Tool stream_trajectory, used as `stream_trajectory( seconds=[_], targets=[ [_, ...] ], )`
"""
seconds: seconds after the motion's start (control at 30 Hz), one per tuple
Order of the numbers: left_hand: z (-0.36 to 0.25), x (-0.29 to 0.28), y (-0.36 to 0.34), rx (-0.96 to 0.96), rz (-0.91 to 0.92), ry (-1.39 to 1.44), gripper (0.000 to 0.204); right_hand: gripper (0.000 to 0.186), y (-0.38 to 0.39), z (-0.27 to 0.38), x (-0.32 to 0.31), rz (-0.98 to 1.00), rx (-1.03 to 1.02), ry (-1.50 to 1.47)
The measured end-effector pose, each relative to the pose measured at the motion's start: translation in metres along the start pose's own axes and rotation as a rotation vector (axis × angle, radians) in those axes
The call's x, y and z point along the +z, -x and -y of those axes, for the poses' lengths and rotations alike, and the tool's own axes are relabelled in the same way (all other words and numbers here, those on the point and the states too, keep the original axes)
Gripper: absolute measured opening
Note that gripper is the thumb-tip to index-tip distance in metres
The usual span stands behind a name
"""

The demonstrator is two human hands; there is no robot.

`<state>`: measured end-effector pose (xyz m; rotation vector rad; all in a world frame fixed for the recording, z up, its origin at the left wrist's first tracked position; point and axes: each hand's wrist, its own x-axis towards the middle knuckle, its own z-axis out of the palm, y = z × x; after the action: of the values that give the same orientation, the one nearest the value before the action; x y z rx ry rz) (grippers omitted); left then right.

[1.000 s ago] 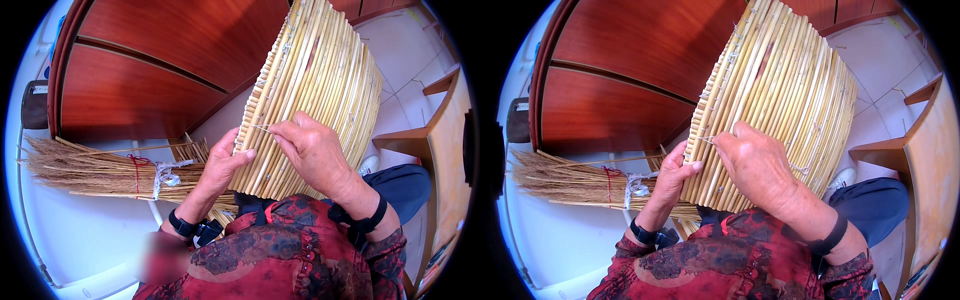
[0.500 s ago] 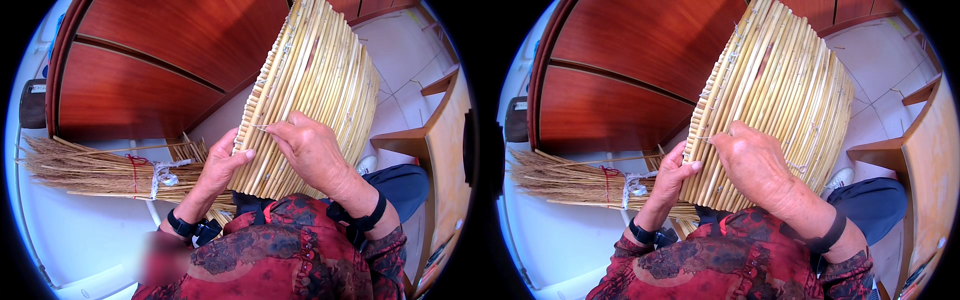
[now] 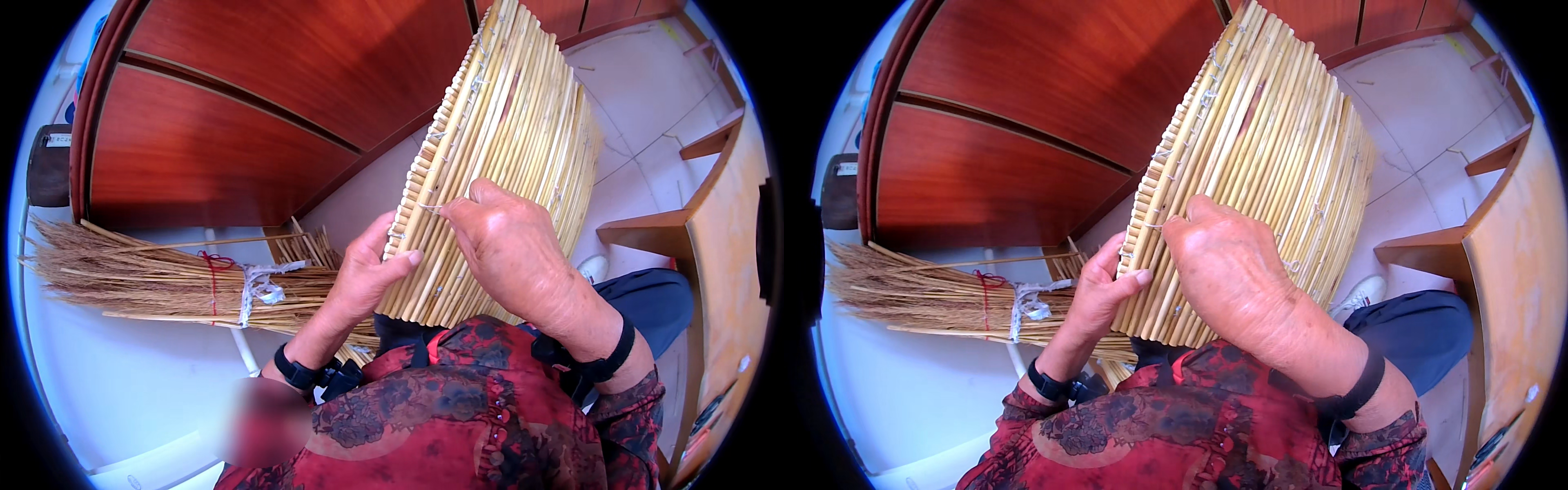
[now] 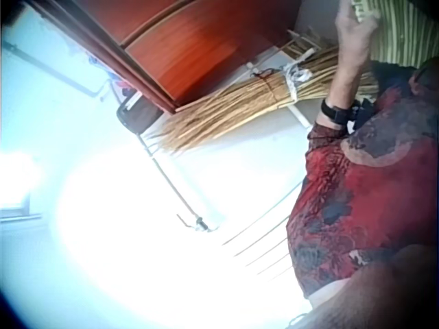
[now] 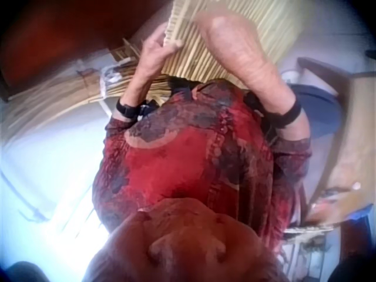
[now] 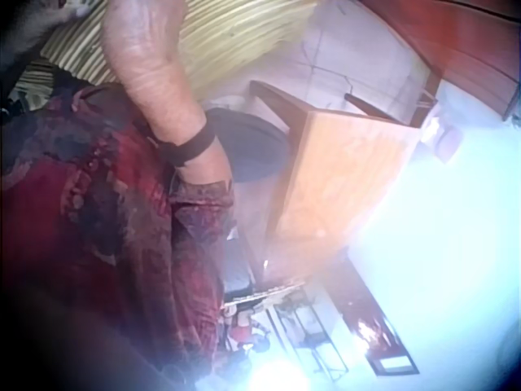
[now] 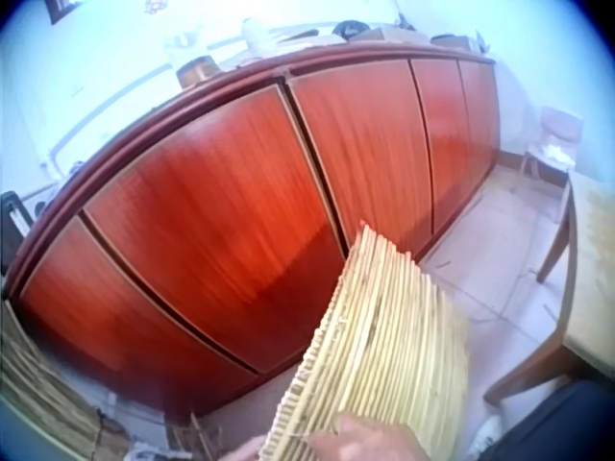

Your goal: The person weaves a straw mat by hand, passing a thread through bundles of straw and securing them together.

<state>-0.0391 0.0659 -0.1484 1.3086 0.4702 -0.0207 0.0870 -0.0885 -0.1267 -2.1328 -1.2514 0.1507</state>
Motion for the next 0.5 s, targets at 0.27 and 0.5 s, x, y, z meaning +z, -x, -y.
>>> stream_trajectory(
  seconds=[0.27,0.5],
  targets=[
    [0.008,0.023,0.001,0.114,-0.05,-0.156,0.041,0.012,0.01,-0.006,-0.015,0.002,-0.029,0.014],
    [0.017,0.046,-0.012,0.314,0.026,-0.363,0.047,0.016,0.04,-0.021,-0.016,-0.156,0.074,-0.111]
  ],
)
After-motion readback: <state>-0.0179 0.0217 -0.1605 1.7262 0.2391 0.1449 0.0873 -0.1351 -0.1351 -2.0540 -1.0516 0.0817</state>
